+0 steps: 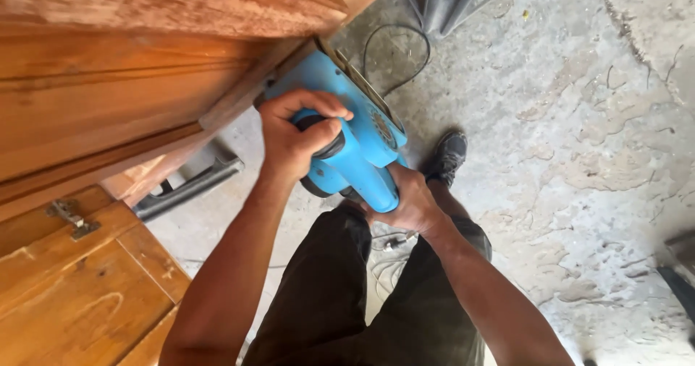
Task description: The person uses a blue electric sander to smooth the surface of a wooden cabinet. They move the tool across the cabinet doors and frame, focusing on the edges and flat surfaces to remove the old finish.
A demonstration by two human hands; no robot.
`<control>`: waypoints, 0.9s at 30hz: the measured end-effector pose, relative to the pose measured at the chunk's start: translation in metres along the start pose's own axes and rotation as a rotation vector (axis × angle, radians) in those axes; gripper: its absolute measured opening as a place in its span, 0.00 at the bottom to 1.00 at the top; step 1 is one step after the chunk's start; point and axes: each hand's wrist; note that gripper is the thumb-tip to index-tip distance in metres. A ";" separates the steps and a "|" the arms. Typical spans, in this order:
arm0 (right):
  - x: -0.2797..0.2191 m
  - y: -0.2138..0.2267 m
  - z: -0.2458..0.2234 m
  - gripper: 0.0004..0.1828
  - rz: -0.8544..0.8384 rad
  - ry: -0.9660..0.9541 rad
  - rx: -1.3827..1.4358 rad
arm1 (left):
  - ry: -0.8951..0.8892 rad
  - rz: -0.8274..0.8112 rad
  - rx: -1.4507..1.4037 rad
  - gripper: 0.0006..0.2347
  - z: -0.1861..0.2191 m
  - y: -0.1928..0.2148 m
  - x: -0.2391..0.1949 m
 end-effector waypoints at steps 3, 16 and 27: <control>0.001 0.005 -0.018 0.38 0.000 0.001 0.023 | -0.034 -0.004 0.033 0.04 0.014 -0.003 -0.004; -0.009 -0.027 -0.018 0.36 -0.034 -0.094 -0.098 | -0.017 0.037 -0.066 0.06 -0.006 0.023 -0.023; -0.011 -0.061 -0.036 0.31 0.016 -0.123 -0.053 | 0.003 0.003 0.000 0.05 0.004 0.045 -0.034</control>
Point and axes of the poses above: each hand's wrist, its own x-axis towards the middle knuckle, its own y-axis out of the back of the hand, z = x × y, and after that the axes turned 9 degrees about y, right-handed
